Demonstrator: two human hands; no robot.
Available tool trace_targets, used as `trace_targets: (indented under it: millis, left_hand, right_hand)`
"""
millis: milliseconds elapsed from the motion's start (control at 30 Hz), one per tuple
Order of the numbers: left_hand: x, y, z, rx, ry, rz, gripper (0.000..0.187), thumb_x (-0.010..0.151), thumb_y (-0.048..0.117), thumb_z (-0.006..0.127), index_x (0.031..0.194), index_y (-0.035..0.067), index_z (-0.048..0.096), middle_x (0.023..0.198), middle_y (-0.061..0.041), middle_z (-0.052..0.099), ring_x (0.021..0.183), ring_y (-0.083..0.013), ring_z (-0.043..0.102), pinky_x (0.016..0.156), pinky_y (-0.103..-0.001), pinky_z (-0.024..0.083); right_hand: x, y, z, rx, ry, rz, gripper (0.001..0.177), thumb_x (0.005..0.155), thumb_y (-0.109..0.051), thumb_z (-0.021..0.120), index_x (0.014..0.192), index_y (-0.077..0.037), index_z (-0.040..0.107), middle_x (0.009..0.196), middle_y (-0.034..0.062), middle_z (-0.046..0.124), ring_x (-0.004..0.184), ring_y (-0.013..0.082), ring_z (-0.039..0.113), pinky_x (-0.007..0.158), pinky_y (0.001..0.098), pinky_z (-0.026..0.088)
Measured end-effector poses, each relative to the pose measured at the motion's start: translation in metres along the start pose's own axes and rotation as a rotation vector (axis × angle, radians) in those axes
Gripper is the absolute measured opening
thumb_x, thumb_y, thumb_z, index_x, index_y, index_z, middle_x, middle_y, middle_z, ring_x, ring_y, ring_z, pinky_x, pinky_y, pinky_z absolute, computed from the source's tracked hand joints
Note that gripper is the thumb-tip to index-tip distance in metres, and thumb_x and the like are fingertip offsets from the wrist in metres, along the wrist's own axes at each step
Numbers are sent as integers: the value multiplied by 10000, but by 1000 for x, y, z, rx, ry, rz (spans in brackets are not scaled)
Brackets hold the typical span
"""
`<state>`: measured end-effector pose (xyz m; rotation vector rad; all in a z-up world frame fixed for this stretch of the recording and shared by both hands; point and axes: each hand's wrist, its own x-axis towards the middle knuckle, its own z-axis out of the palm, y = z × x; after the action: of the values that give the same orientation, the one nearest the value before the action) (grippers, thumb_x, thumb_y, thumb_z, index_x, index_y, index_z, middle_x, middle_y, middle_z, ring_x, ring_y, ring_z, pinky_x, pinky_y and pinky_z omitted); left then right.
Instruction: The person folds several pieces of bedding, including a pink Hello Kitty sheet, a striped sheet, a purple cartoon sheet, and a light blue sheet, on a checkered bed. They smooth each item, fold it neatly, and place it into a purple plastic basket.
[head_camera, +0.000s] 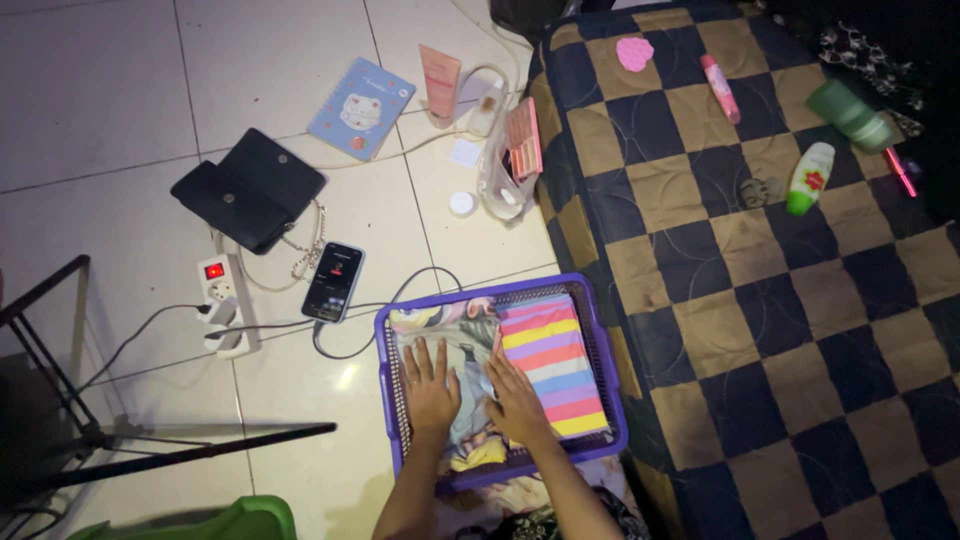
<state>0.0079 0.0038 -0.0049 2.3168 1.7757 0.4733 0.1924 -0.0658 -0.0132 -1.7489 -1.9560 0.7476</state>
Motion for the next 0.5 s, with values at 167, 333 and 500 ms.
trace_targets:
  millis: [167,333,500]
  left_hand:
    - [-6,-5,13,10,-1,-5,635,958,340,503,1566,188,399,1631,-226,307,1497,-474,265,1181,-619,247]
    - [-6,-11,24,50,-7,8,594,938,351,490,1496,161,418,1652,-208,320,1521,-475,270,1199,-619,245]
    - [-7,-8,23,15,35,-2,604,966,351,488,1551,219,422,1628,-199,329,1499,-464,280,1188,-608,253]
  right_hand:
    - [24,-22,20,-76,409,-56,585,900,-193,697,1431,-21,519,1517,209,480,1456,381,407,1217,503,307]
    - [89,-37,33,-486,227,-219,618,944,-320,614,1490,-52,508,1553,69,489,1489,244,394,1229,480,266]
    - [114,-21,4,-506,143,-311,729,929,-470,602,1532,-82,465,1610,55,437,1509,216,300,1229,458,211]
